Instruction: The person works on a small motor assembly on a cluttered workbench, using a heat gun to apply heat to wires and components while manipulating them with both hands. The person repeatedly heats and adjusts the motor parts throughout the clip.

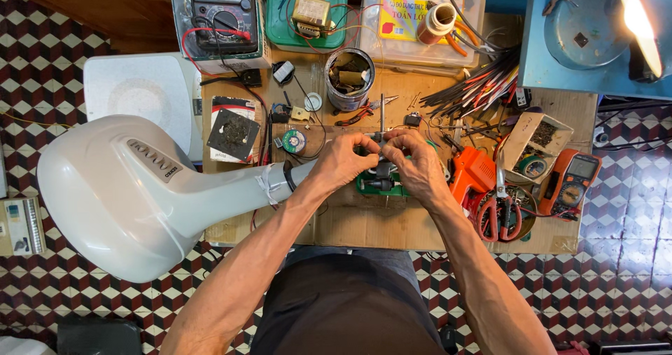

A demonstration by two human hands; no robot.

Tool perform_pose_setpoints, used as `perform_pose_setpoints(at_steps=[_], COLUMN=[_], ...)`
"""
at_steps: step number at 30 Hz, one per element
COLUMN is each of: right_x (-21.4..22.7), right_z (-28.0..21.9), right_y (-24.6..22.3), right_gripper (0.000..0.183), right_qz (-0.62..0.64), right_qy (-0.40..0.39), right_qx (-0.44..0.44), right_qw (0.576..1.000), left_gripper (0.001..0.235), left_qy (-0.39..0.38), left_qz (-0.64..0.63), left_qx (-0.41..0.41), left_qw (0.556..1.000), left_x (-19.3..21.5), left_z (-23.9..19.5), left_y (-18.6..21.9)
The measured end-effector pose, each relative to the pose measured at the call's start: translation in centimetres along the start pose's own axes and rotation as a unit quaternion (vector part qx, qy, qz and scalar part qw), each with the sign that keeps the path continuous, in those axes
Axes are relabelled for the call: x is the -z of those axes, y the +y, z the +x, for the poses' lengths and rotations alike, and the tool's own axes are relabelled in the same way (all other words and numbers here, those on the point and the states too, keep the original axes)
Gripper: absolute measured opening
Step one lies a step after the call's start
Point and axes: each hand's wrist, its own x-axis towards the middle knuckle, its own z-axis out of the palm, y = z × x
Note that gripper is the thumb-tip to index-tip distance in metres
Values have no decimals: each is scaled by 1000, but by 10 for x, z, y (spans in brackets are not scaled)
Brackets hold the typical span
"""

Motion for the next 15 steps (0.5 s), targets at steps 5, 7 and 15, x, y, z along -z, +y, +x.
perform_pose_setpoints(at_steps=[5,7,15], right_x=[-3,-3,1], right_z=[-3,-5,-11], right_y=[2,2,-4], right_gripper=[24,26,24], right_qz=[51,69,-8], right_qy=[9,13,23], right_qx=[-36,-63,-28], right_qw=[998,996,999], left_gripper=[29,28,23], left_qy=[24,34,78], left_qz=[26,30,-63], left_qx=[-9,-13,-75], left_qw=[999,999,992], left_x=[1,0,-12], left_z=[-9,-12,-11], left_y=[4,3,-14])
